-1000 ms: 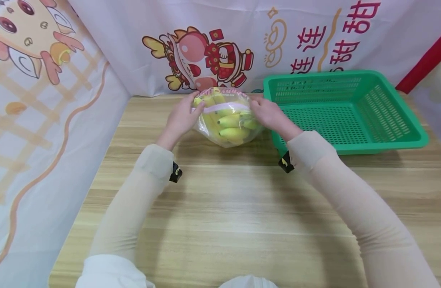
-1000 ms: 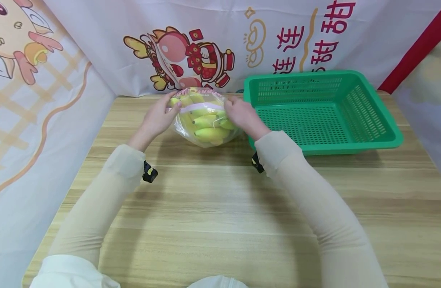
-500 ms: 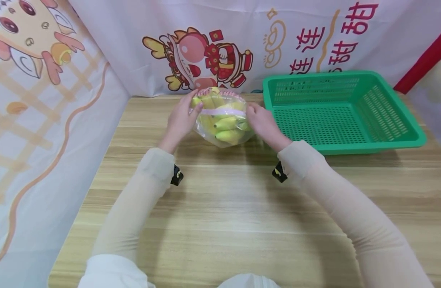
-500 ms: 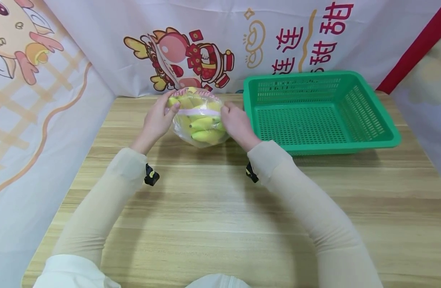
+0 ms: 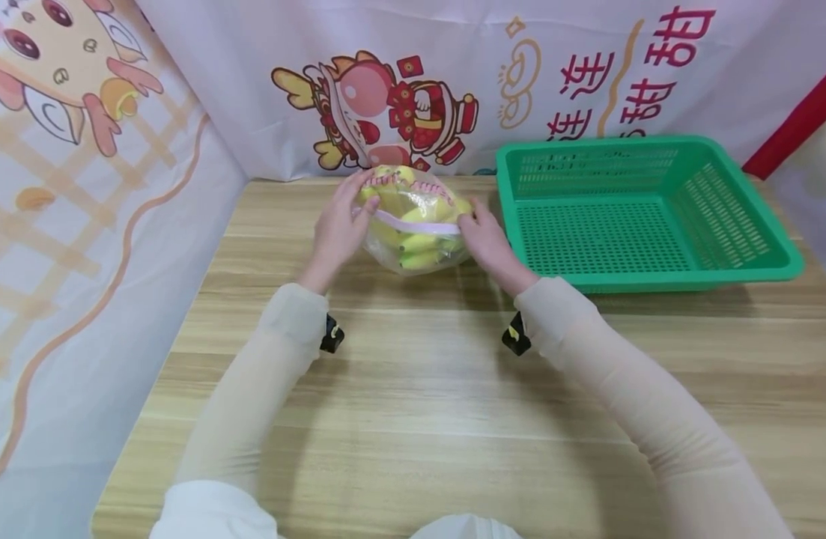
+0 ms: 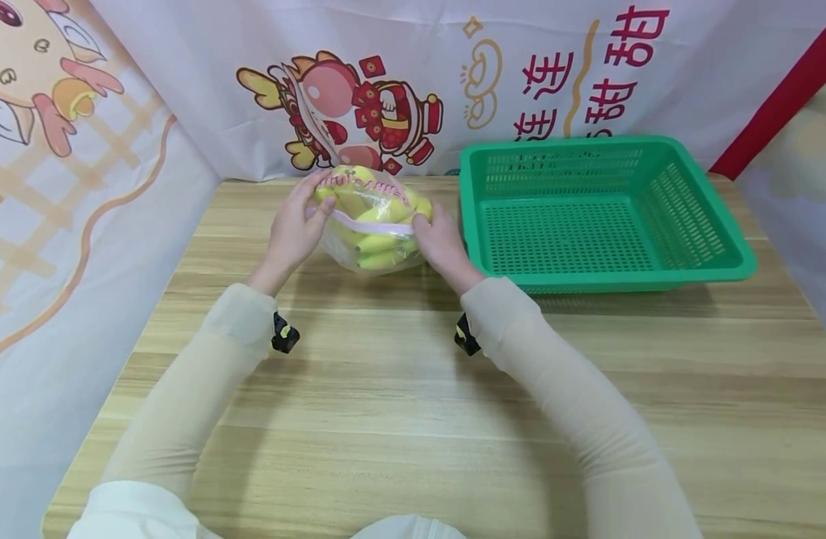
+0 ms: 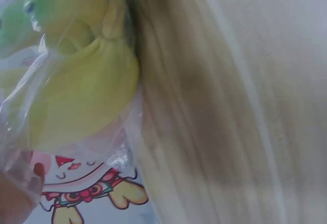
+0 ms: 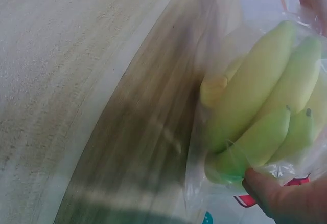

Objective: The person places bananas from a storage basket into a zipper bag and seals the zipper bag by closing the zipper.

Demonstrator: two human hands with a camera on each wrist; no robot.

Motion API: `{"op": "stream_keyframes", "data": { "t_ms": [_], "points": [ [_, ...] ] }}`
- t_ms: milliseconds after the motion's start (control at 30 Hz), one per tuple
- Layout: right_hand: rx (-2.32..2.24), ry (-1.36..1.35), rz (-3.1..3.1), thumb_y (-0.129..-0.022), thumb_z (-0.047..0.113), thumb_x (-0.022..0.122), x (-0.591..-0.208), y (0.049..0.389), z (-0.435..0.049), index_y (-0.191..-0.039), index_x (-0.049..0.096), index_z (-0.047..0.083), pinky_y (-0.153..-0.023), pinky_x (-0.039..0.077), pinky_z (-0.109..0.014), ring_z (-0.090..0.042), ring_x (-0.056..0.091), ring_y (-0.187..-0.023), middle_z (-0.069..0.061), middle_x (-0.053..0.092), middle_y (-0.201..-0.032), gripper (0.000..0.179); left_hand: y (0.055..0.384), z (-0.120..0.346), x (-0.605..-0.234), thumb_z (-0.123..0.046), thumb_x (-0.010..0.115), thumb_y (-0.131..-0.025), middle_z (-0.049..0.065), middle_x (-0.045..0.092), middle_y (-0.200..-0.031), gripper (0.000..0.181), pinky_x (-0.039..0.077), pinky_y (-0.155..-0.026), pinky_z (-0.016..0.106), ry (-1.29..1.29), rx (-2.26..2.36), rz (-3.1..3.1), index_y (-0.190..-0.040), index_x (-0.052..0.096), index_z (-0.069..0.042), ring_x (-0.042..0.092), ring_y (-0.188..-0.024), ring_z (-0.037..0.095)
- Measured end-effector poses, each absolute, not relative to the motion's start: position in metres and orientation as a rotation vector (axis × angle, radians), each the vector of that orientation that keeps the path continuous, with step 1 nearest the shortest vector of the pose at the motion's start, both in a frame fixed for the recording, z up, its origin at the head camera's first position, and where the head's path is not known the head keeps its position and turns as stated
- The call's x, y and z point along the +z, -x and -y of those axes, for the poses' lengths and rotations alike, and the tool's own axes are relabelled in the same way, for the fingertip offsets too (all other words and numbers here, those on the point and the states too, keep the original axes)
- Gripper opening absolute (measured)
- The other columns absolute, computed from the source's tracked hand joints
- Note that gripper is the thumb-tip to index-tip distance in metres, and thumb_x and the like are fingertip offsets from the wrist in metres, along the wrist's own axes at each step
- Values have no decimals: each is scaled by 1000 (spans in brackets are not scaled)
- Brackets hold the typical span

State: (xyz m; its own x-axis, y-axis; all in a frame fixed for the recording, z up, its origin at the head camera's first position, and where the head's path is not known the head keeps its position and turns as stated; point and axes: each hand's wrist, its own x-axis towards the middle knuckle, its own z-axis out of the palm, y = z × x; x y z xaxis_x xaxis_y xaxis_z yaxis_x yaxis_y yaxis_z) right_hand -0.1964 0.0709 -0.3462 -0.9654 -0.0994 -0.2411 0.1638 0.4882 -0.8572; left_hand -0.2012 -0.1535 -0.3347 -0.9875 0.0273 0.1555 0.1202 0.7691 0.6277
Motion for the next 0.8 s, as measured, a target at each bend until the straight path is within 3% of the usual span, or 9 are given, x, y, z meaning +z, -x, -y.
{"op": "stream_keyframes", "data": {
  "t_ms": [67,167,300,367,467,567,667,733,800],
  "points": [
    [-1465,-52,-2476,-101,32,27,-346,196,-72,-154,15,9,-122,18,-41,-26,20,-148,-12,21,-160,59,202,153,-332,-46,41,-99,2,33,-156,50,29,-113,57,79,-1052,2816,-145,40,-28,35,-142,28],
    [-1458,-26,-2497,-102,37,25,-347,196,-73,-150,27,6,-120,23,-43,-29,28,-144,-15,32,-155,57,203,151,-326,-51,35,-99,8,47,-146,51,35,-111,50,-3,-1111,2760,-134,54,-19,45,-134,27],
    [-1447,-48,-2472,-102,45,24,-348,193,-74,-144,40,5,-117,29,-44,-30,39,-138,-17,45,-146,60,205,149,-319,-44,37,-100,15,56,-132,47,39,-107,46,-32,-1143,2724,-118,61,-7,51,-123,29],
    [-1431,-75,-2444,-101,48,24,-348,191,-74,-144,41,8,-116,30,-45,-30,39,-137,-15,45,-146,61,205,148,-318,-41,38,-100,15,55,-132,43,41,-103,44,-22,-1149,2764,-123,57,-9,52,-117,27],
    [-1401,-102,-2413,-100,52,22,-349,191,-74,-148,34,13,-118,26,-46,-29,32,-143,-12,38,-152,63,205,148,-318,-37,34,-101,15,57,-124,46,46,-86,40,-19,-1182,2835,-140,45,-15,53,-91,22],
    [-1393,-108,-2389,-100,54,21,-348,190,-73,-150,30,15,-119,24,-46,-28,28,-145,-10,33,-155,64,204,147,-317,-35,30,-101,12,53,-135,51,44,-74,38,-42,-1219,2883,-149,32,-21,46,-74,20],
    [-1403,-87,-2373,-99,57,20,-349,189,-72,-152,25,16,-120,21,-47,-27,24,-147,-9,29,-157,67,203,148,-316,-35,27,-100,5,40,-152,52,46,-93,41,-79,-1225,2927,-151,28,-26,57,-100,23],
    [-1415,-52,-2369,-98,59,20,-349,189,-72,-152,26,17,-121,20,-47,-27,23,-147,-8,27,-158,69,203,149,-314,-34,27,-100,0,28,-158,52,36,-111,45,-90,-1232,2948,-151,27,-27,46,-130,26],
    [-1407,-11,-2377,-96,64,22,-350,189,-71,-152,24,17,-121,18,-47,-27,19,-148,-7,23,-160,73,204,151,-313,-33,27,-100,-1,26,-159,51,23,-120,46,-96,-1225,2971,-151,28,-28,28,-145,24]
  ]
}}
